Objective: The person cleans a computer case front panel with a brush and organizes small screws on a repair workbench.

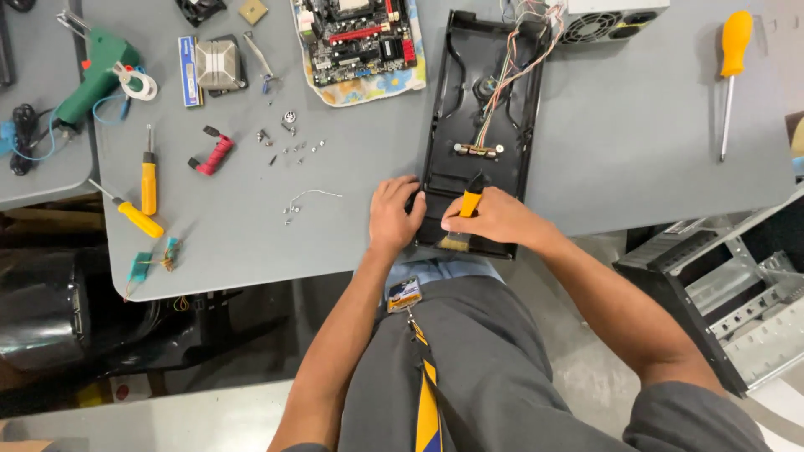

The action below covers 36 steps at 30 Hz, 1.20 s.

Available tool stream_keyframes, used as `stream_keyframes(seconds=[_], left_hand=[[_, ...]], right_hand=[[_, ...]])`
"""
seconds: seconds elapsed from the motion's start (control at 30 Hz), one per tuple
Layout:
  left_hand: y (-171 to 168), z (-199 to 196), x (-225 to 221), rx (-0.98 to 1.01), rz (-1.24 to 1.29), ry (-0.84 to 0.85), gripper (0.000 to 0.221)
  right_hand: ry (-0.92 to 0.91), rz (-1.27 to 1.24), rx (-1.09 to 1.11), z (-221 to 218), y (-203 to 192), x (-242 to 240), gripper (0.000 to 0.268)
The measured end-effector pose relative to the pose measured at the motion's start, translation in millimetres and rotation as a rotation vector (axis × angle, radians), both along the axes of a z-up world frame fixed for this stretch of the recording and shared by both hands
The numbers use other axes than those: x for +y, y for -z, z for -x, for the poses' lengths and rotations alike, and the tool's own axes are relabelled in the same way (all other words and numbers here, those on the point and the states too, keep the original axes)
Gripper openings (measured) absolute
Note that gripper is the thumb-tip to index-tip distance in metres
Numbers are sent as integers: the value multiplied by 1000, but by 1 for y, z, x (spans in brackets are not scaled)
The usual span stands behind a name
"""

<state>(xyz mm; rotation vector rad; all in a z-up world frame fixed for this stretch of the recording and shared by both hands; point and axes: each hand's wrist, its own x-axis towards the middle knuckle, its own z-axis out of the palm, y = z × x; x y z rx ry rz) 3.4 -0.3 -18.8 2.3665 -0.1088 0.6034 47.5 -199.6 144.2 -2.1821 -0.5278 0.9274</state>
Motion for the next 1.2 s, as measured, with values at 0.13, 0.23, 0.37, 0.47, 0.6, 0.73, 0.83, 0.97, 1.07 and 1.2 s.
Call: stream_keyframes(seconds=[0.13, 0.23, 0.37, 0.47, 0.6, 0.73, 0.83, 0.97, 1.07, 1.2], left_hand=[[-4, 3, 0, 6, 21, -6, 18], [0, 3, -1, -4, 23, -13, 18], [-3, 1, -1, 18, 26, -7, 20], [-2, 2, 0, 42, 23, -13, 20], [-9, 5, -1, 151, 52, -9, 25], [-26, 12, -6, 239, 21, -24, 28], [-45, 16, -15, 422, -91, -64, 32], [-24, 22, -30, 320, -399, -253, 30], [-13, 17, -26, 224, -493, -355, 32], [-8, 2, -1, 223, -528, -456, 27]], right_hand=[[-11, 127, -154, -23, 43, -32, 35], [196, -34, -881, -29, 72, -45, 25], [264, -91, -759, -12, 61, -33, 10], [317, -115, -319, -15, 48, -42, 16], [507, -84, -621, -25, 88, -58, 6], [466, -37, -265, 5, 58, -39, 17], [513, 44, -187, 1, 54, -46, 30], [680, -61, -105, 12, 91, -52, 29], [736, -262, -37, 26, 105, -48, 45], [847, -393, -85, 36, 85, -50, 66]])
